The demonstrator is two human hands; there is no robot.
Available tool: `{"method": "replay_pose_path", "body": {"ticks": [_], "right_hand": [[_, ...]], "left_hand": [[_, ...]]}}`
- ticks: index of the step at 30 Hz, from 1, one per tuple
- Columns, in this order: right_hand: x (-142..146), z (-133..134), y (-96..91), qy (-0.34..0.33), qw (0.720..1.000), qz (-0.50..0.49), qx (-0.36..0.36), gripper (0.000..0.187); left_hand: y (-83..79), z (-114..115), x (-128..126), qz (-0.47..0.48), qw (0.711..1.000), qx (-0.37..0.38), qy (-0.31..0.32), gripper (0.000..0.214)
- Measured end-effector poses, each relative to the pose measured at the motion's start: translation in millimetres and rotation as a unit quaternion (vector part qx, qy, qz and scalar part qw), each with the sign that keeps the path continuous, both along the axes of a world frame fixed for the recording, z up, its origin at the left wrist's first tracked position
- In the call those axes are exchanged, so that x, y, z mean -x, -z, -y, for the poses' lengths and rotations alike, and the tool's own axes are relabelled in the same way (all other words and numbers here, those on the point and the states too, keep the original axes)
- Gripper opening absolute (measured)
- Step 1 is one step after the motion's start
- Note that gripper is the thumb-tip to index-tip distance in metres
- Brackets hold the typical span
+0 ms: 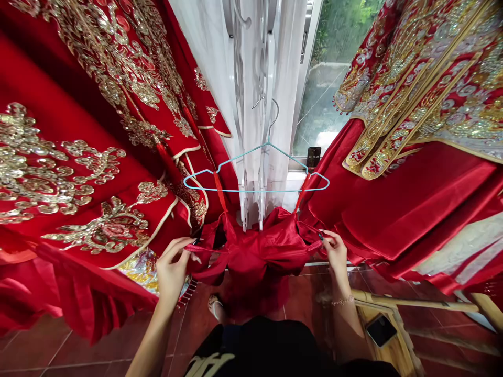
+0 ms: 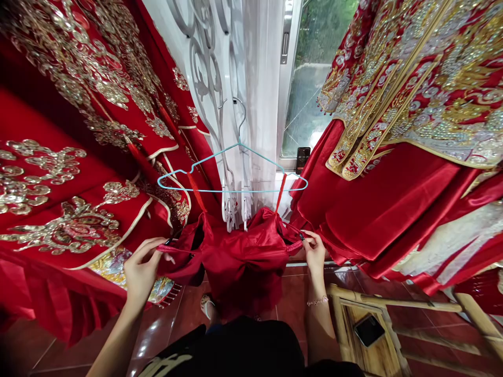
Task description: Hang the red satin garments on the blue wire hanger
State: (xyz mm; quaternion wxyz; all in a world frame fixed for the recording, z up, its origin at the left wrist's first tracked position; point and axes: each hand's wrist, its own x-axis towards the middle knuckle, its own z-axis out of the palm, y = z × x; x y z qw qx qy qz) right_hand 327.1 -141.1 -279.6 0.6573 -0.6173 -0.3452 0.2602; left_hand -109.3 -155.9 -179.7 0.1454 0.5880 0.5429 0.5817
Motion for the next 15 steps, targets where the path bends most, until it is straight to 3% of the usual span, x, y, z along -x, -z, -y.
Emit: {"method": "replay_pose_path", "body": {"ticks": [3, 6, 10, 15], "right_hand": [[10, 5, 2.6, 0.017, 0.985, -0.153, -0.077, 0.041], [24, 9, 3.3, 0.002, 0.969, -0.233, -0.089, 0.041], [39, 8, -1.6, -0.069, 0.955, -0.272, -0.090, 0.040], [41, 1, -11.5, -0.028, 0.960, -0.217, -0.176, 0.040]], "left_hand": [[1.4, -2, -2, -0.004, 1.000, -0.014, -0.004, 0.020], [1.8, -5, -6, 0.001, 1.000, -0.020, -0.005, 0.020], [0.3, -7, -12, 0.001, 1.000, -0.023, 0.011, 0.021], [0.4, -5, -14, 0.009, 1.000, -0.025, 0.015, 0.020]]}}
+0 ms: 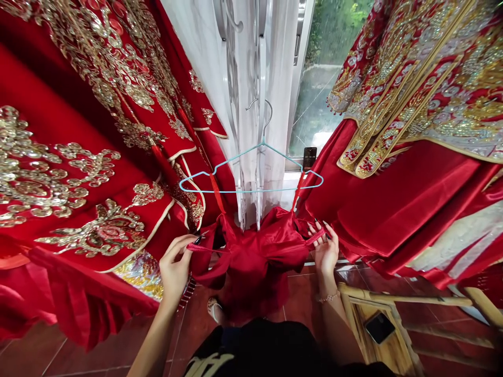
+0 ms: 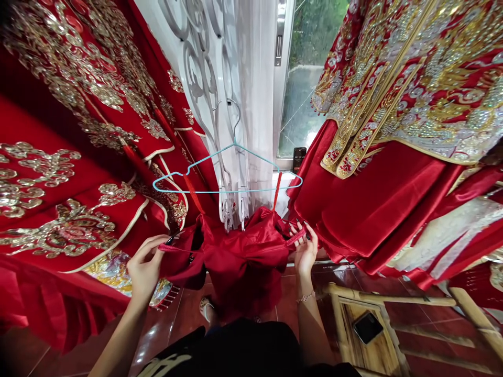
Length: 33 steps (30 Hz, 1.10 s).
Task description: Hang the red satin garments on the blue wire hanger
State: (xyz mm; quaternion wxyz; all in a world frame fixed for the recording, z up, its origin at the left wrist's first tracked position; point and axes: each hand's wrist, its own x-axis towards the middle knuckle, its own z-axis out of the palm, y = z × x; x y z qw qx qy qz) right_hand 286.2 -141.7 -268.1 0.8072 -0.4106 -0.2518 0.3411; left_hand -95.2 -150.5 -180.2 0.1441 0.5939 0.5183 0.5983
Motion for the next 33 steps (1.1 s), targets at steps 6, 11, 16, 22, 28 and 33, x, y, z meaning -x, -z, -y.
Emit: {"method": "replay_pose_path", "body": {"ticks": [6, 11, 16, 22, 28, 33], "right_hand": [[-15, -11, -16.9, -0.025, 0.991, 0.118, -0.059, 0.053], [-30, -24, -36.6, -0.051, 0.975, 0.203, -0.071, 0.062], [-37, -40, -50.8, -0.002, 0.965, 0.255, -0.065, 0.070], [-43, -57, -80.7, 0.114, 0.942, 0.307, -0.079, 0.079], [-59, -78, -109.8, 0.064, 0.949, 0.293, -0.097, 0.093], [-72, -87, -124.0, -0.022, 0.945, 0.307, -0.109, 0.107]], "left_hand": [[-0.3, -23, 7, 0.209, 0.974, -0.058, -0.060, 0.032], [-17.9, -42, 19, 0.201, 0.979, -0.009, -0.030, 0.030], [-45.1, -56, 23, 0.146, 0.989, 0.004, 0.004, 0.027], [-76.3, -102, 38, 0.030, 0.996, -0.059, 0.054, 0.026], [-105.9, -135, 36, -0.045, 0.996, -0.058, 0.041, 0.035], [-107.8, -137, 33, -0.093, 0.992, -0.081, 0.006, 0.028]]}}
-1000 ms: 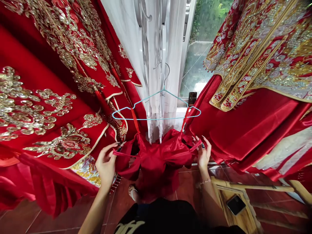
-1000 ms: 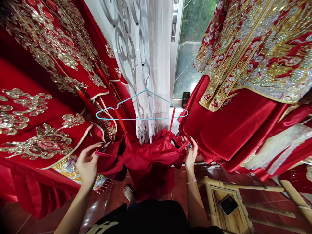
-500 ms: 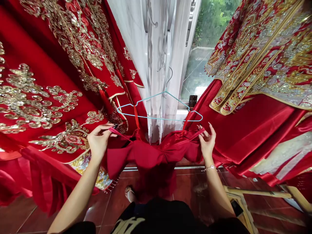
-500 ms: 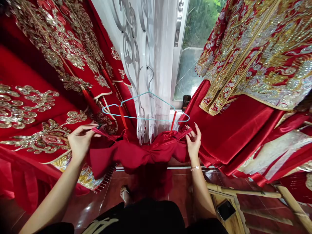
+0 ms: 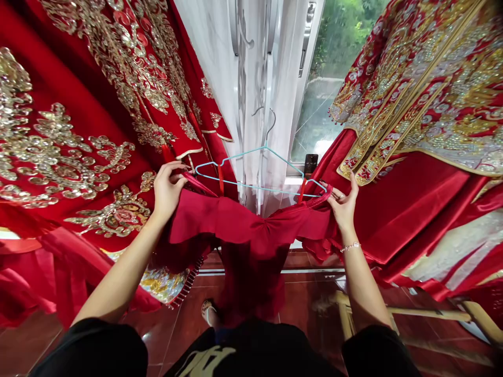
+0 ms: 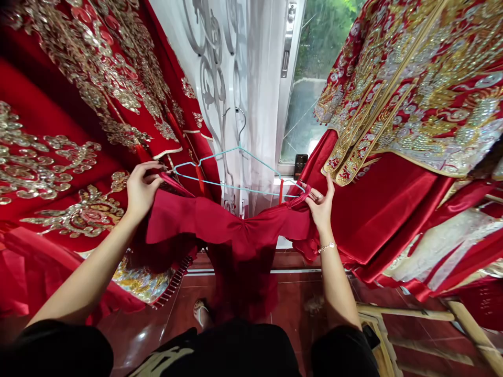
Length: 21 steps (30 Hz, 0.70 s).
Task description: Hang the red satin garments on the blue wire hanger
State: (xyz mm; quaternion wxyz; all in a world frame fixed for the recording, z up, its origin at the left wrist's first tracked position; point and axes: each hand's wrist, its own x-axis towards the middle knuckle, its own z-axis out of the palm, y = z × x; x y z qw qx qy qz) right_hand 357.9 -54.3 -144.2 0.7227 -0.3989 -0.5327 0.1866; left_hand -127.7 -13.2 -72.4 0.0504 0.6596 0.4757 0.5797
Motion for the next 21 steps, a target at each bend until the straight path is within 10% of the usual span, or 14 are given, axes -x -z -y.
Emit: {"method": "replay_pose_path", "body": {"ticks": [12, 21], "right_hand": [[21, 6, -68.7, -0.129, 0.960, 0.246, 0.028, 0.103], [6, 7, -82.7, -0.095, 0.871, 0.468, 0.112, 0.041]], "left_hand": [[15.2, 8, 11, 0.040, 0.994, 0.072, 0.076, 0.052], [31.8, 12, 18, 0.022, 0.998, 0.041, 0.040, 0.035]]}}
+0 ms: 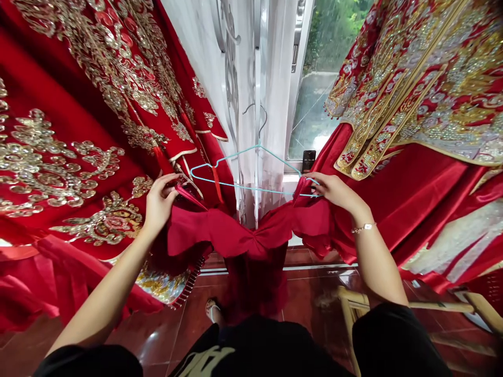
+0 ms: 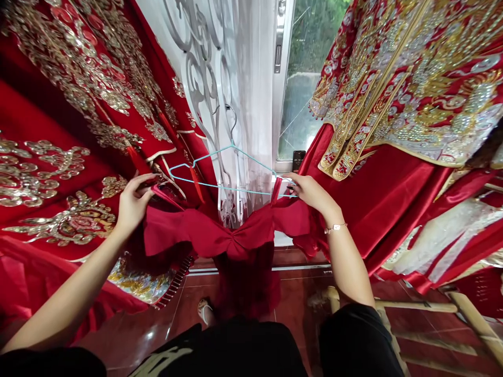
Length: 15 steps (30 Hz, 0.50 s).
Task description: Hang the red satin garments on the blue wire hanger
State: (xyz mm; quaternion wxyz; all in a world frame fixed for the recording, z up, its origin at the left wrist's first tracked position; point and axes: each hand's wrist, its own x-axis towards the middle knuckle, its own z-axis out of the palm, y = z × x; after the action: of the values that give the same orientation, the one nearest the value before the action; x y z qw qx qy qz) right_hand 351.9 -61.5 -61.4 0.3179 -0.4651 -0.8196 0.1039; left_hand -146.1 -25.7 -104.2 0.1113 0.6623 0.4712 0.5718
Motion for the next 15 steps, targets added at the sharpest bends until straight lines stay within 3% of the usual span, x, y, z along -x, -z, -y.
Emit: {"method": "replay_pose_path", "body": {"ticks": [4, 8, 15], "right_hand": [[-17, -6, 0.0, 0.000, 1.000, -0.013, -0.010, 0.035], [-23, -22, -2.2, 0.001, 0.999, -0.041, 0.015, 0.031], [-15, -34, 14.4, -0.001, 0.997, -0.077, 0.030, 0.034]], "left_hand": [[-2.1, -9, 2, -0.003, 0.999, -0.040, -0.004, 0.038], [-15.6, -19, -7, -0.044, 0.997, -0.070, 0.007, 0.043], [-46.4, -41, -42, -0.154, 0.974, -0.104, 0.126, 0.044]]}}
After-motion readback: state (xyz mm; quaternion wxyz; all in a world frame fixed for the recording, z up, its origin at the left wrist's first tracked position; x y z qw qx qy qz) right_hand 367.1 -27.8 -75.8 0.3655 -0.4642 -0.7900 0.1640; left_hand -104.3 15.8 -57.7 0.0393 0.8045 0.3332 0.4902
